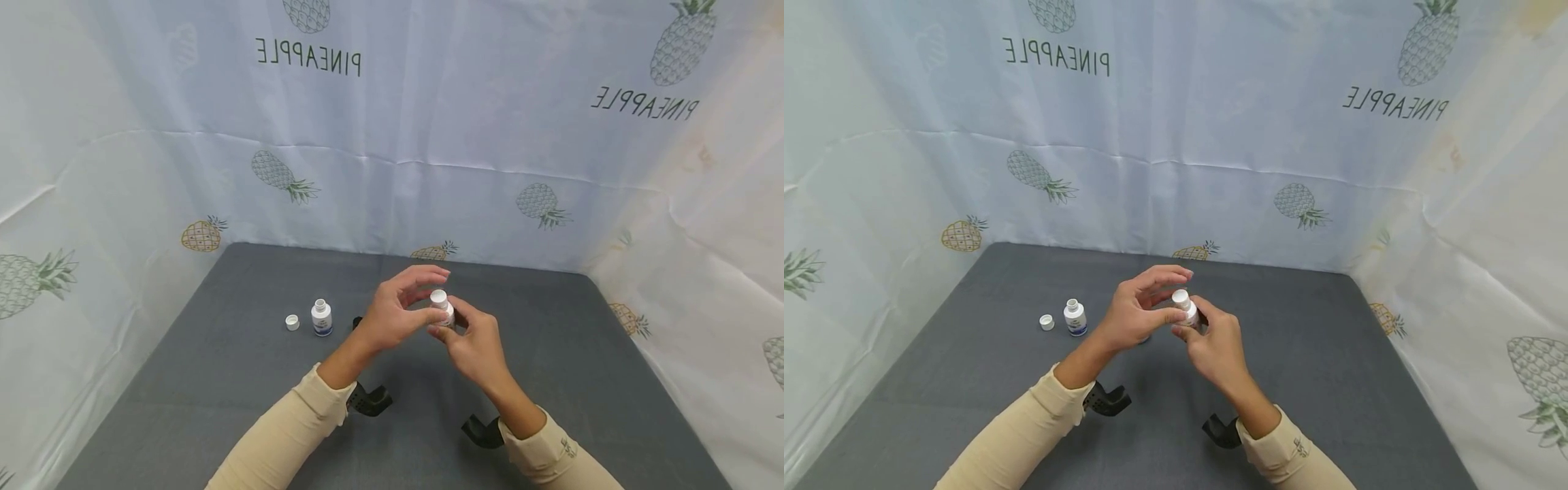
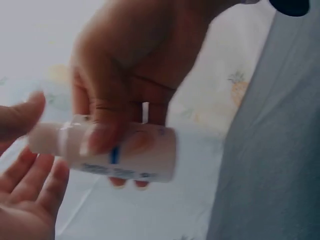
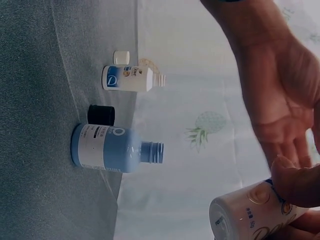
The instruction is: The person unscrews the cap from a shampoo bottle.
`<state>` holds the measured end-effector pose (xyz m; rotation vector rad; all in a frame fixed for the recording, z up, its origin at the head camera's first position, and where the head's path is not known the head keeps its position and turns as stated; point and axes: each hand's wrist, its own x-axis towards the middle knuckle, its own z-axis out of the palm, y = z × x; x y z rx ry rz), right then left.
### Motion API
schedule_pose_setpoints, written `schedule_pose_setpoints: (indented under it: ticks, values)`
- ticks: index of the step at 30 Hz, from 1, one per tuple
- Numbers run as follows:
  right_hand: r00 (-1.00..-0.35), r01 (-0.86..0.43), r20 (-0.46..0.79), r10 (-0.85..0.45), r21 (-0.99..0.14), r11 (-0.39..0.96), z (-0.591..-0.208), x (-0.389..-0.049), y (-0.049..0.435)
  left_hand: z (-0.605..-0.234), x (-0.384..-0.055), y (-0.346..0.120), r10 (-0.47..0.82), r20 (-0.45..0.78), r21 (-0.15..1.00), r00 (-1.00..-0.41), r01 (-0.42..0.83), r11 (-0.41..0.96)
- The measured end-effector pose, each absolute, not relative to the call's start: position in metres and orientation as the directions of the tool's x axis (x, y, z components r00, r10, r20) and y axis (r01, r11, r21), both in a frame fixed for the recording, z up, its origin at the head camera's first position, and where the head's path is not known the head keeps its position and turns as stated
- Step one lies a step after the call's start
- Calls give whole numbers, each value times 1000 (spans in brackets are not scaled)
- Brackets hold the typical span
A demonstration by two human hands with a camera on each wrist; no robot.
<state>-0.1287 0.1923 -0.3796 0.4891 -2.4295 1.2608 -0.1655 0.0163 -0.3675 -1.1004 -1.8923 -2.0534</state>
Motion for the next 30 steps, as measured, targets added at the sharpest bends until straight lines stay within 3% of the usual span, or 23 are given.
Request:
schedule_pose_setpoints:
  ticks: [3, 6, 13, 19, 26, 30]
  values:
    - [-875, -459, 464, -137, -704, 542, -380, -128, 193, -364, -165, 12, 432, 573, 812, -696, 551, -190]
    - [-873, -461, 467, -139, -699, 547, -381, -127, 193, -361, -165, 11, 466, 522, 840, -714, 527, -134]
    - [-877, -456, 457, -148, -697, 553, -379, -123, 193, -359, -165, 11, 397, 502, 848, -769, 527, -50]
    - [-870, -465, 469, -151, -680, 567, -377, -122, 193, -363, -167, 15, 370, 570, 800, -733, 597, -50]
    - [-865, -475, 479, -148, -687, 550, -378, -123, 194, -365, -166, 12, 444, 598, 792, -668, 578, -198]
    - [-869, -468, 471, -148, -687, 556, -379, -122, 195, -364, -165, 11, 486, 568, 811, -664, 554, -191]
